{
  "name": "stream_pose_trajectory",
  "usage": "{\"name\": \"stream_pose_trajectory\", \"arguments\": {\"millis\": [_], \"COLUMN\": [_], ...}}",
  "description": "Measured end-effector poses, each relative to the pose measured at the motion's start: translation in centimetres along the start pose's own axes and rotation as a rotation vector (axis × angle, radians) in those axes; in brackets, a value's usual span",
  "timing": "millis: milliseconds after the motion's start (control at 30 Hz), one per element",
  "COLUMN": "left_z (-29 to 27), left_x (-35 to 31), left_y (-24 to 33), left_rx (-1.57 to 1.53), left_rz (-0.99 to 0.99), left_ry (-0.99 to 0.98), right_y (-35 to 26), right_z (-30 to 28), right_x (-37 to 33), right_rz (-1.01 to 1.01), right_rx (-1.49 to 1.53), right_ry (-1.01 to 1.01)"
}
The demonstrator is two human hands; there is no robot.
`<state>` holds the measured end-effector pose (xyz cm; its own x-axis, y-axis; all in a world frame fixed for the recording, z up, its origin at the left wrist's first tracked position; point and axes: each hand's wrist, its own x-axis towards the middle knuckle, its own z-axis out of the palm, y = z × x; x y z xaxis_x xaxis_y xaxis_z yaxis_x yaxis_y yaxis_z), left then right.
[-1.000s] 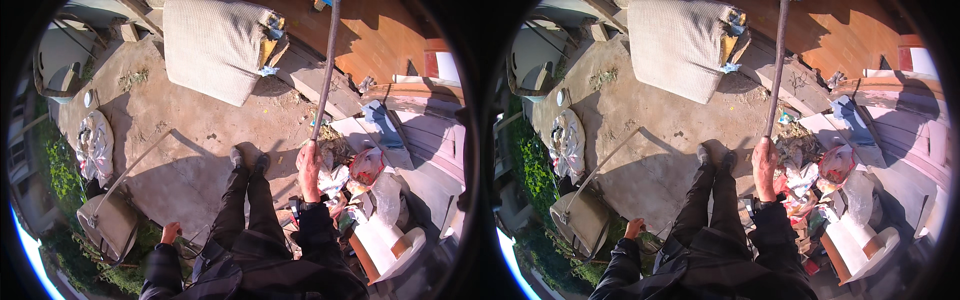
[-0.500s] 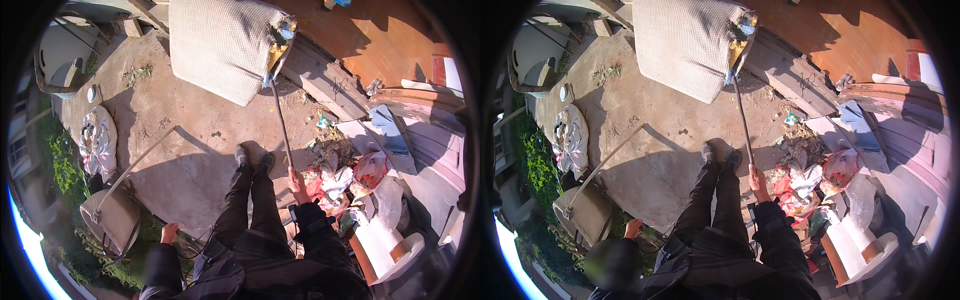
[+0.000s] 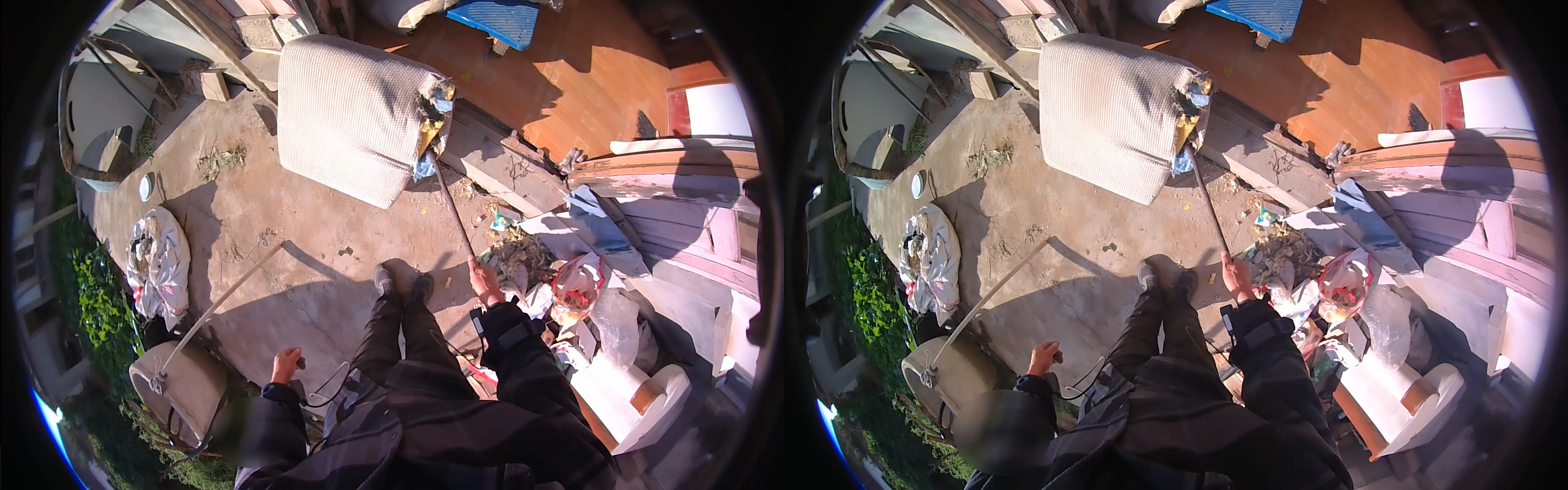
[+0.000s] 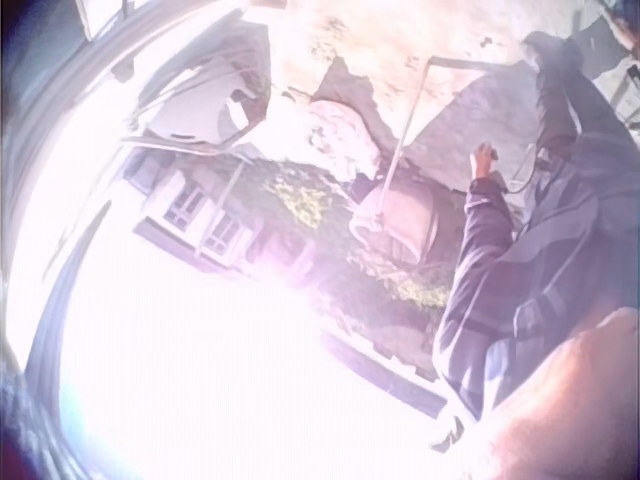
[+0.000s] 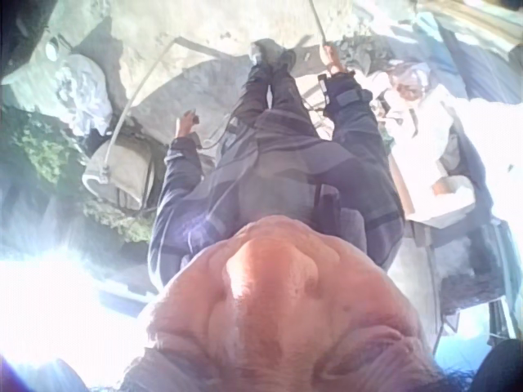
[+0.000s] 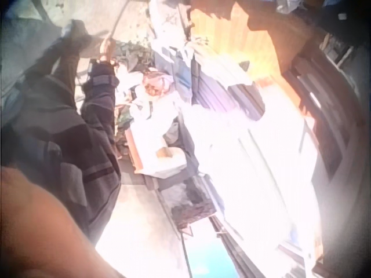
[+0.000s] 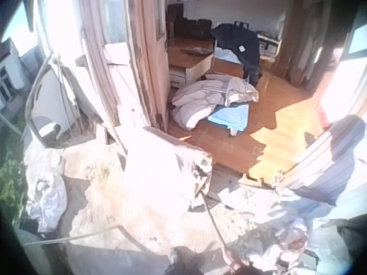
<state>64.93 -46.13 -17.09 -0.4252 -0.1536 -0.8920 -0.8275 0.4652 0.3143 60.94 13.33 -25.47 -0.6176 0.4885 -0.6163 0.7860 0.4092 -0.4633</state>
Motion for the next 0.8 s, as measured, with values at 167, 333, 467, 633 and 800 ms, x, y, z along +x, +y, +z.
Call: {"name": "stream_pose_trajectory", "arguments": {"millis": [167,333,467,633,800], "left_z": [-1.3,-1.4,-0.1,3.2,8.8], "left_x": [1.1,2.1,2.8,3.7,5.5], "left_y": [2.7,7.3,12.8,22.2,32.2], "left_rx": [0.025,-0.031,0.057,0.100,0.221], "left_rz": [0.035,0.069,0.120,0.195,0.206], "left_ry": [0.016,0.052,0.034,0.045,-0.038], "right_y": [-2.3,-4.8,-4.5,-5.2,-6.9], "right_z": [-6.8,-10.2,-9.8,-9.7,-11.0], "right_x": [0.6,2.1,3.6,8.3,12.3], "right_rz": [-0.118,-0.121,-0.028,-0.073,-0.084], "right_rx": [-0.178,-0.213,-0.190,0.037,0.140], "right_ry": [0.229,0.239,0.172,0.086,-0.016]}}
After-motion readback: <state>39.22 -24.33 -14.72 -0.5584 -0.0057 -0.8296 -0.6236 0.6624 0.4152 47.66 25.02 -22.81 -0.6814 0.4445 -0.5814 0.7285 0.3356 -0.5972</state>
